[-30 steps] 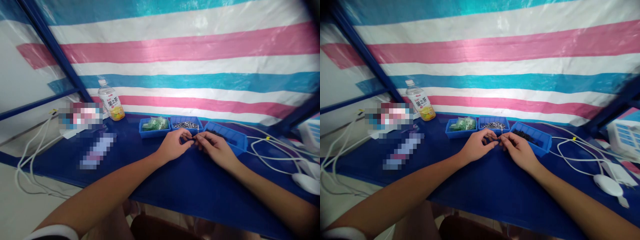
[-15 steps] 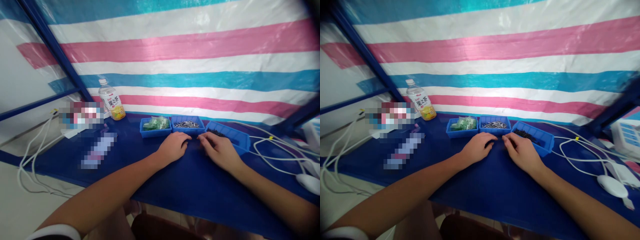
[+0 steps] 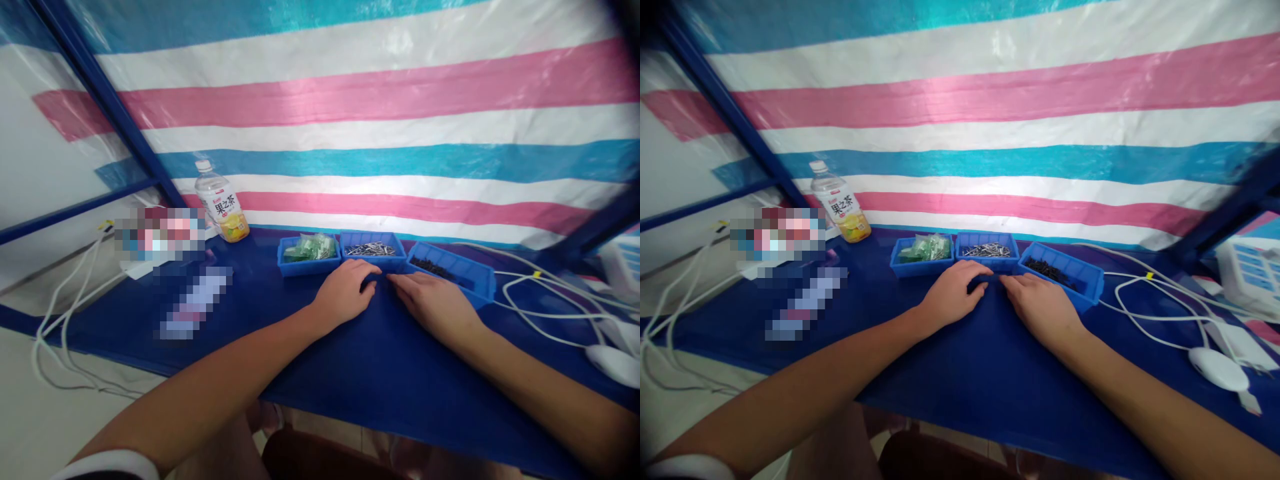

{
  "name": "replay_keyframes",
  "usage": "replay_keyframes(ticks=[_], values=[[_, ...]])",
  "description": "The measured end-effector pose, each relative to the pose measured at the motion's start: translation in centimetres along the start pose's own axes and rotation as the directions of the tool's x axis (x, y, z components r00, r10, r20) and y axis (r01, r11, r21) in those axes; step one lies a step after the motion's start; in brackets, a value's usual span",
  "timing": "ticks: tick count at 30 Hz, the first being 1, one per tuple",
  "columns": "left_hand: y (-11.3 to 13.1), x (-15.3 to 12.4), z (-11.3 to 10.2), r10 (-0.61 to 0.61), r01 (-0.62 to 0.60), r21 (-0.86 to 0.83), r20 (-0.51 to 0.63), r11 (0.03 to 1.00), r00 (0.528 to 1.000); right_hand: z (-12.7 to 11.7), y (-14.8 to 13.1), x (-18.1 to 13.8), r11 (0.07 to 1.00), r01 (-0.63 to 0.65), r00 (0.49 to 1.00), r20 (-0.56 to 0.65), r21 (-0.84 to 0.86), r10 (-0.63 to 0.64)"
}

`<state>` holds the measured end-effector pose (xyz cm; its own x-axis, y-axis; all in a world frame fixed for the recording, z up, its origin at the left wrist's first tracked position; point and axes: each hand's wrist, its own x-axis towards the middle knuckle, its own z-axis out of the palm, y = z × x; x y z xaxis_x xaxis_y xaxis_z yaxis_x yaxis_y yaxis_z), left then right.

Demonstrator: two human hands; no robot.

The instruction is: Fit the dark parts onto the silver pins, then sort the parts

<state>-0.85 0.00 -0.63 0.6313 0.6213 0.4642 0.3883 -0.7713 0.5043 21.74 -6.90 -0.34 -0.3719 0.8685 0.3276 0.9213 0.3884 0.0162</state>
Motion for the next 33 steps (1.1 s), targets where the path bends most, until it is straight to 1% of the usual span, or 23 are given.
replay_keyframes(ticks=[3,10,17,21,27,30,32,33], values=[[0.2,0.1,0.0,-0.025,0.025,-0.022,-0.017,0.999,1.000,0.0,-0.1,0.5,0.999,0.024,0.999,0.030,-0.031,-0.023],[0.1,0.2,0.0,-0.063,0.061,-0.079,-0.020,0.995,0.998,0.1,-0.1,0.9,1.000,-0.012,1.000,-0.013,-0.014,0.012],[0.1,0.2,0.1,-0.063,0.061,-0.087,-0.020,0.994,0.998,0.0,-0.4,0.8,0.996,-0.051,0.994,0.094,-0.079,0.059],[0.1,0.1,0.2,-0.066,0.064,-0.081,-0.023,0.995,0.998,-0.4,0.1,0.8,0.992,-0.061,0.990,0.117,-0.109,0.074],[0.3,0.2,0.0,-0.073,0.072,-0.073,-0.013,0.995,0.997,-0.8,0.7,0.4,0.994,-0.063,0.985,0.155,-0.094,0.077],[0.4,0.2,0.0,-0.067,0.067,-0.072,-0.008,0.995,0.998,-0.8,0.4,0.3,0.995,-0.048,0.988,0.140,-0.083,0.059],[0.4,0.2,0.0,-0.067,0.067,-0.076,-0.008,0.995,0.998,-0.8,0.0,0.3,0.999,-0.026,0.996,0.088,-0.027,0.028],[0.4,0.2,0.0,-0.072,0.070,-0.087,-0.014,0.994,0.997,-0.8,-0.2,0.4,0.999,-0.016,0.999,0.040,0.036,0.015]])
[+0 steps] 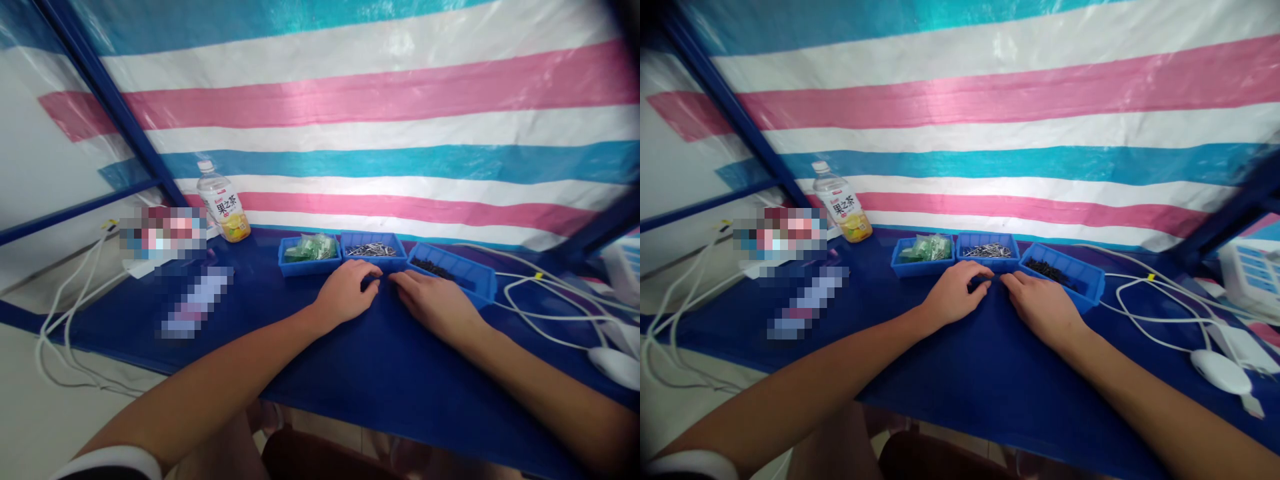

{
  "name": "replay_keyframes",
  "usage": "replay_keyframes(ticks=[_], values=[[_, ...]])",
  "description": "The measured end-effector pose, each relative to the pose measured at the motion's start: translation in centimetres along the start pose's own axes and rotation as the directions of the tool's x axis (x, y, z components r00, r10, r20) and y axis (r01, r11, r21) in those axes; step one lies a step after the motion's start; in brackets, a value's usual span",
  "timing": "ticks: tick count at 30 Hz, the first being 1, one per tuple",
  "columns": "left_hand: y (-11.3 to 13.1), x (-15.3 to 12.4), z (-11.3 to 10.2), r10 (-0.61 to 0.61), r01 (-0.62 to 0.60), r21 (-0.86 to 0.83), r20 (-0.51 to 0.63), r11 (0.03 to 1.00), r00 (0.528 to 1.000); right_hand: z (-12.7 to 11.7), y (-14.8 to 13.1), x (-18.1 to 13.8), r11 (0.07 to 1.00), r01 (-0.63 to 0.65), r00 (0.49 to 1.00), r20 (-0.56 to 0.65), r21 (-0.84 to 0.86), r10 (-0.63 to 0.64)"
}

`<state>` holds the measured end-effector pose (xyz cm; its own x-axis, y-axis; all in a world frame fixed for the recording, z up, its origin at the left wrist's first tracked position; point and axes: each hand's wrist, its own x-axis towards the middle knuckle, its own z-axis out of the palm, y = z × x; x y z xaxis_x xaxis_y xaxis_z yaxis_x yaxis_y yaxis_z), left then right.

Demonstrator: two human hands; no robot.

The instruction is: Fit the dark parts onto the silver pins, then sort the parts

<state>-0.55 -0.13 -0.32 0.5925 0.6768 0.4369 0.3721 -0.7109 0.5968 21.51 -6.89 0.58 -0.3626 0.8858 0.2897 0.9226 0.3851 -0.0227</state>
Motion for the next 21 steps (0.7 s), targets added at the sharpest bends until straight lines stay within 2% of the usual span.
replay_keyframes(ticks=[2,4,6,9,14,17,21], values=[[0.1,0.1,0.0,-0.017,0.015,-0.043,-0.030,0.999,0.999,-0.1,-0.5,0.2,0.981,0.035,0.993,-0.119,0.189,-0.012],[0.2,0.1,-0.1,-0.037,0.030,-0.104,-0.067,0.994,0.997,-0.1,-0.9,0.3,0.919,0.072,0.975,-0.222,0.388,0.017],[0.4,0.2,-0.3,-0.046,0.033,-0.155,-0.086,0.987,0.995,-0.2,-1.2,0.3,0.843,0.082,0.962,-0.265,0.532,0.073],[0.9,0.2,-0.4,-0.041,0.024,-0.228,-0.067,0.973,0.997,0.1,-1.1,0.1,0.738,0.009,0.952,-0.232,0.675,0.200],[1.2,0.1,-0.5,-0.053,0.047,-0.366,-0.008,0.929,0.999,0.5,-0.5,-0.3,0.572,-0.131,0.933,-0.095,0.810,0.347],[1.0,0.1,-0.5,-0.062,0.068,-0.412,0.028,0.909,0.998,0.5,-0.5,-0.3,0.554,-0.154,0.925,-0.078,0.818,0.372],[0.7,0.2,-0.5,-0.072,0.065,-0.425,0.001,0.903,0.997,0.2,-0.9,-0.2,0.671,-0.147,0.935,-0.120,0.727,0.335]])
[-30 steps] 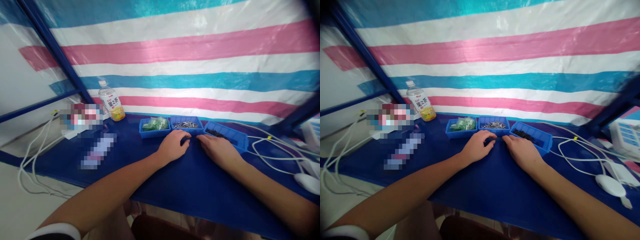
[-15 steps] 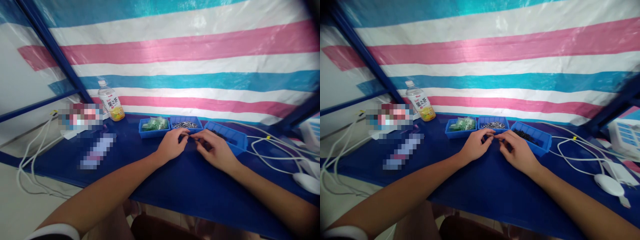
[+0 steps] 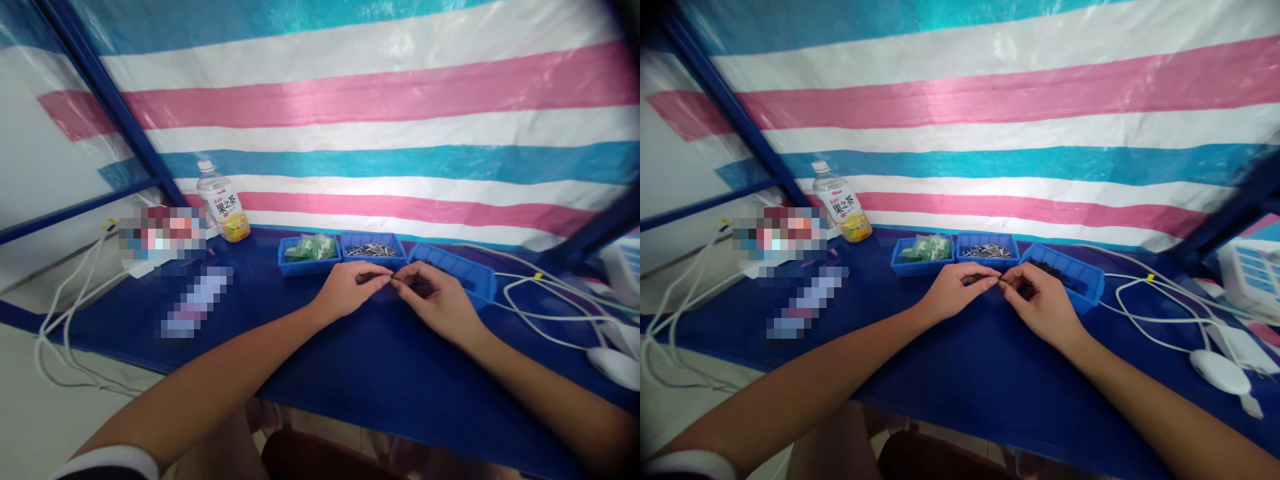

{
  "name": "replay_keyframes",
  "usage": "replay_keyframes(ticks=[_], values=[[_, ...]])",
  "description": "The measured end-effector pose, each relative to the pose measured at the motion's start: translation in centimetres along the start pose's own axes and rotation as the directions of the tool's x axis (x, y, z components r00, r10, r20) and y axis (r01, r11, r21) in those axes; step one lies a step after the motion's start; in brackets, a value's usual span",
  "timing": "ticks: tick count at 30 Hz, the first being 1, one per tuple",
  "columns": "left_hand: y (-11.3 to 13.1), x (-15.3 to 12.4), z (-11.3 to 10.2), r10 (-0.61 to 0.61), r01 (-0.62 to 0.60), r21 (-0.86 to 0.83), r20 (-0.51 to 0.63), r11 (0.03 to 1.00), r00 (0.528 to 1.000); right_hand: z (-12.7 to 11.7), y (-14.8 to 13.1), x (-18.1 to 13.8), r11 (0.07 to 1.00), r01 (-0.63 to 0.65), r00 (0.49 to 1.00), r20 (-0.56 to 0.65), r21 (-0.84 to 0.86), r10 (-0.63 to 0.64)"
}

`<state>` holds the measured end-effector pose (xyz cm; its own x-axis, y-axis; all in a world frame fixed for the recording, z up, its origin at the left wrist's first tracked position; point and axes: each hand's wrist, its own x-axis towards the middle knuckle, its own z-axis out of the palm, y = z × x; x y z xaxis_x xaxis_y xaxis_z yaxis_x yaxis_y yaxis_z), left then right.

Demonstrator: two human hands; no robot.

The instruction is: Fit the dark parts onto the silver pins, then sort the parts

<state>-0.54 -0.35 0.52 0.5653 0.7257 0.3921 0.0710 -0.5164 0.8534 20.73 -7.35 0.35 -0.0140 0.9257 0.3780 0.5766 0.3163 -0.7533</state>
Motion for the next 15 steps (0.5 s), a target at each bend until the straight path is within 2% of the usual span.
replay_keyframes(ticks=[4,8,15], values=[[-0.20,0.13,-0.13,0.045,-0.044,0.061,-0.026,0.997,0.999,0.11,-0.26,0.07,0.992,0.052,0.998,0.035,-0.118,-0.048],[-0.21,0.18,-0.20,0.064,-0.059,0.091,-0.046,0.994,0.997,0.12,-0.10,0.09,0.995,0.039,0.999,0.000,-0.087,-0.039],[-0.13,0.02,0.22,-0.036,0.036,-0.021,-0.028,0.999,0.999,0.34,0.26,-0.17,0.999,0.002,1.000,0.028,-0.037,-0.001]])
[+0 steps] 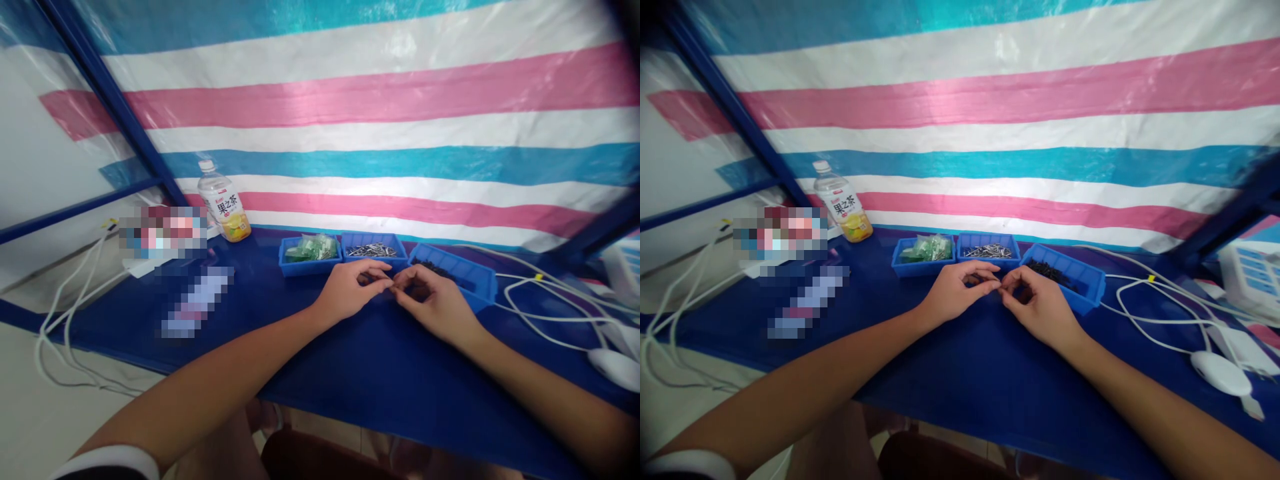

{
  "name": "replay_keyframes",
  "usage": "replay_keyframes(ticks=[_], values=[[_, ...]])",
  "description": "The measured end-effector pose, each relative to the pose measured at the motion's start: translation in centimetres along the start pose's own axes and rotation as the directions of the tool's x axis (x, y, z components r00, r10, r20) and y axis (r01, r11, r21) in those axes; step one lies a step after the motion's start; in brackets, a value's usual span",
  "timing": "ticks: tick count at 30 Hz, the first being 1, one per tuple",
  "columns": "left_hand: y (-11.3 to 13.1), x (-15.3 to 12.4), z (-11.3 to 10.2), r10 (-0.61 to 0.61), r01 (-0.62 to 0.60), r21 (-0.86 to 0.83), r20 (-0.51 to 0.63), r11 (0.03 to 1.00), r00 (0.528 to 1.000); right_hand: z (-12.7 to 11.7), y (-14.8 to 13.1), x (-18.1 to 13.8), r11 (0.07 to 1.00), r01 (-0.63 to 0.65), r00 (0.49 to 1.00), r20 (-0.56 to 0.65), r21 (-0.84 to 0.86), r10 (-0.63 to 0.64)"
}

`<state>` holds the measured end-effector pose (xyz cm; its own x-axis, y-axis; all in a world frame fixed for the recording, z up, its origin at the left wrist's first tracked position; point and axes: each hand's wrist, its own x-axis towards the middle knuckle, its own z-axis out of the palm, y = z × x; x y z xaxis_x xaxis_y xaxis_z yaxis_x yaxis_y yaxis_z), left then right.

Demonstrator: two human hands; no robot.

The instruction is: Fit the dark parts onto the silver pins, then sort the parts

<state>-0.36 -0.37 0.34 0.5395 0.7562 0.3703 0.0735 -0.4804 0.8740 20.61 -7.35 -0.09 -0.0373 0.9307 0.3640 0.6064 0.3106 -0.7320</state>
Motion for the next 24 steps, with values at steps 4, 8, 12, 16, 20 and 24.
replay_keyframes(ticks=[4,8,12,16,20,24], values=[[0.2,-0.2,0.3,-0.007,0.007,-0.060,0.003,0.998,1.000,0.1,-0.4,0.0,0.998,0.009,0.999,-0.048,0.063,-0.006],[0.5,-0.3,0.2,-0.006,0.006,0.007,-0.026,1.000,1.000,-0.2,-0.6,0.3,0.990,0.037,0.997,-0.070,0.134,-0.027],[0.6,-0.3,0.1,-0.037,0.037,0.038,0.001,0.999,0.999,-0.4,-0.4,0.4,0.991,0.055,0.994,-0.102,0.120,-0.043],[0.5,-0.4,0.0,-0.050,0.052,-0.027,0.056,0.998,0.997,-0.5,-0.4,0.3,0.993,0.092,0.993,-0.077,0.070,-0.086],[0.4,-0.4,0.0,-0.055,0.058,-0.043,0.070,0.997,0.996,-0.8,-0.4,0.2,0.990,0.142,0.988,-0.054,-0.023,-0.143],[0.2,-0.3,0.0,-0.055,0.063,-0.088,0.088,0.994,0.995,-1.0,-0.1,0.2,0.984,0.154,0.985,-0.065,-0.089,-0.160]])
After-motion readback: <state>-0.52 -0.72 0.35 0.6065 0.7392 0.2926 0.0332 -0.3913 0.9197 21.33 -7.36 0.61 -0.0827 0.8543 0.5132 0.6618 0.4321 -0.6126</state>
